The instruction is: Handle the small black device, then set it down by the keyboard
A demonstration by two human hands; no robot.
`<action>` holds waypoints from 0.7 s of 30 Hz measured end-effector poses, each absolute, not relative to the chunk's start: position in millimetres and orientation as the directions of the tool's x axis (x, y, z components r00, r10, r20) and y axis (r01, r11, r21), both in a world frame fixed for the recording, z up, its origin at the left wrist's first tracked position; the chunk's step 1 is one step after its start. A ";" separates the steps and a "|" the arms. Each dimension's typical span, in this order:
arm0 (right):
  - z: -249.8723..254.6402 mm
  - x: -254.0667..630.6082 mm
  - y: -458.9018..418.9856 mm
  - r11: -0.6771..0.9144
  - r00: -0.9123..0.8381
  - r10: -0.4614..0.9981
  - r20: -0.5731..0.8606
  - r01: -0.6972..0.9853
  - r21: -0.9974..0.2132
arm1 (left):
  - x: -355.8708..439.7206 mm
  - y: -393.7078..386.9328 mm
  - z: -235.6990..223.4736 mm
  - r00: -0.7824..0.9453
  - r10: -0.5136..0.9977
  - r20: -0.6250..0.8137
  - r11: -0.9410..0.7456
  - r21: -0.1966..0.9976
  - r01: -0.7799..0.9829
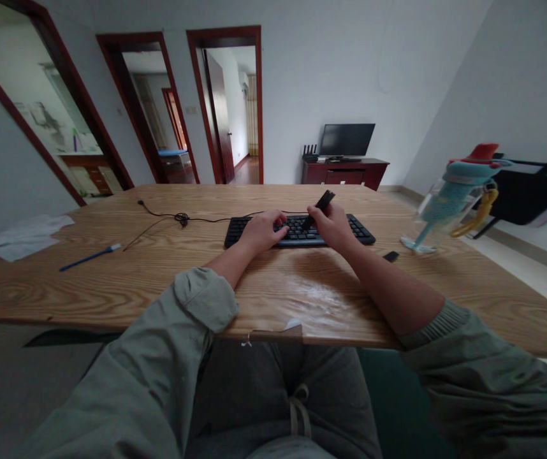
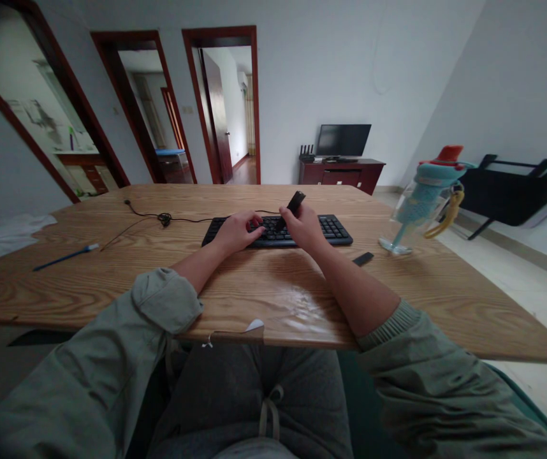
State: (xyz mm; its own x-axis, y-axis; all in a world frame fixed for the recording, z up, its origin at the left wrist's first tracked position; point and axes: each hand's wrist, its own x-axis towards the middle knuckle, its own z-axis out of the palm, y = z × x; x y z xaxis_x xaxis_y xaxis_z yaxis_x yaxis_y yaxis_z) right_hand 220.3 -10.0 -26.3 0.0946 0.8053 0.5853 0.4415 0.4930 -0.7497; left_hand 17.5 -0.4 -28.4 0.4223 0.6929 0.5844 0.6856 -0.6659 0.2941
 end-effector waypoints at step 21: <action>-26.0 223.2 -9.5 0.477 0.116 0.801 0.587 0.468 -0.744 | 16.7 6.2 -33.6 0.572 0.583 0.576 -0.789 0.235 0.567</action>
State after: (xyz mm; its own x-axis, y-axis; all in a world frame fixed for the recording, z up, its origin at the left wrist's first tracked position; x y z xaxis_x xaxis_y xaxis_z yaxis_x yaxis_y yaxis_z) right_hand 223.2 -9.5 -26.0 0.1159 0.8014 0.5868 0.4678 0.4771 -0.7440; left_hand 16.7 6.2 -33.6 0.5724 0.5832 0.5764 0.5673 -0.7892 0.2352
